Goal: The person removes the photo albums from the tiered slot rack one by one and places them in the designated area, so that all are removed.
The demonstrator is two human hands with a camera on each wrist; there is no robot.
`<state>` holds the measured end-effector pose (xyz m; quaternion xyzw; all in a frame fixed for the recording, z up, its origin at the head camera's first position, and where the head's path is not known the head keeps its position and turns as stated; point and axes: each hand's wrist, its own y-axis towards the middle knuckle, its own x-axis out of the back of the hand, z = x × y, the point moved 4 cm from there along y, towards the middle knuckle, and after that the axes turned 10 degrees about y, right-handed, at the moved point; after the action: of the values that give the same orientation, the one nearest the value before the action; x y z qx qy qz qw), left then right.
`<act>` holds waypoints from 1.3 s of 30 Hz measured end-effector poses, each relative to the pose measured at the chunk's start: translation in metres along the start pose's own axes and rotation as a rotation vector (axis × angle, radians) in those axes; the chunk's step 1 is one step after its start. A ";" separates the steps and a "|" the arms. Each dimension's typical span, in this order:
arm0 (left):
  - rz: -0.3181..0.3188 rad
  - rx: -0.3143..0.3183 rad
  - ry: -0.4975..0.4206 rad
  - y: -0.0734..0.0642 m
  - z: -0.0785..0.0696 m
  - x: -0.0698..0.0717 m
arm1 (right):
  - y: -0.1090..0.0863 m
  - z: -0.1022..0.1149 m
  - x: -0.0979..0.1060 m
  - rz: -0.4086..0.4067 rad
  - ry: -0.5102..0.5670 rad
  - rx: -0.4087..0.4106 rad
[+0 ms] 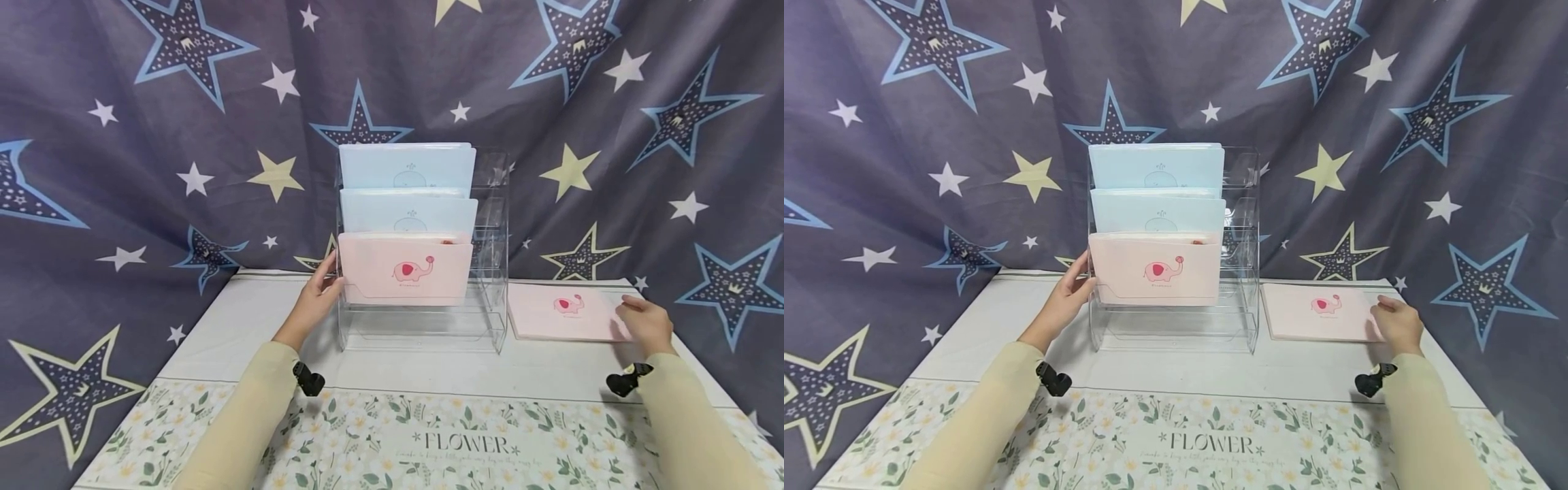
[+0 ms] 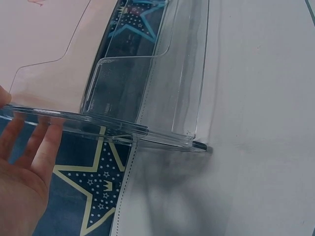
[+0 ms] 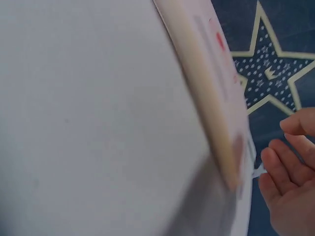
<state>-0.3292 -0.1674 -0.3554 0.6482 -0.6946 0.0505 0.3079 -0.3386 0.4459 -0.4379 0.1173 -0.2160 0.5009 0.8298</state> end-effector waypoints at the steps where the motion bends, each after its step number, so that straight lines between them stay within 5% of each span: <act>1: -0.002 -0.003 0.002 0.000 0.000 0.000 | 0.000 0.003 0.000 0.008 -0.011 0.020; 11: -0.003 -0.019 -0.002 0.001 -0.001 -0.001 | -0.015 0.039 -0.002 0.107 0.056 0.277; 23: 0.001 -0.015 0.013 0.001 -0.001 -0.002 | -0.046 0.096 -0.020 0.234 0.157 0.424; 31: -0.027 -0.008 0.013 0.013 0.031 -0.006 | -0.071 0.143 -0.031 0.273 0.182 0.561; 39: -0.036 -0.022 0.000 0.014 0.037 -0.006 | -0.096 0.183 -0.048 0.315 0.182 0.648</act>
<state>-0.3555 -0.1776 -0.3832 0.6573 -0.6832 0.0373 0.3159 -0.3177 0.2879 -0.2979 0.2942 0.0131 0.6733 0.6782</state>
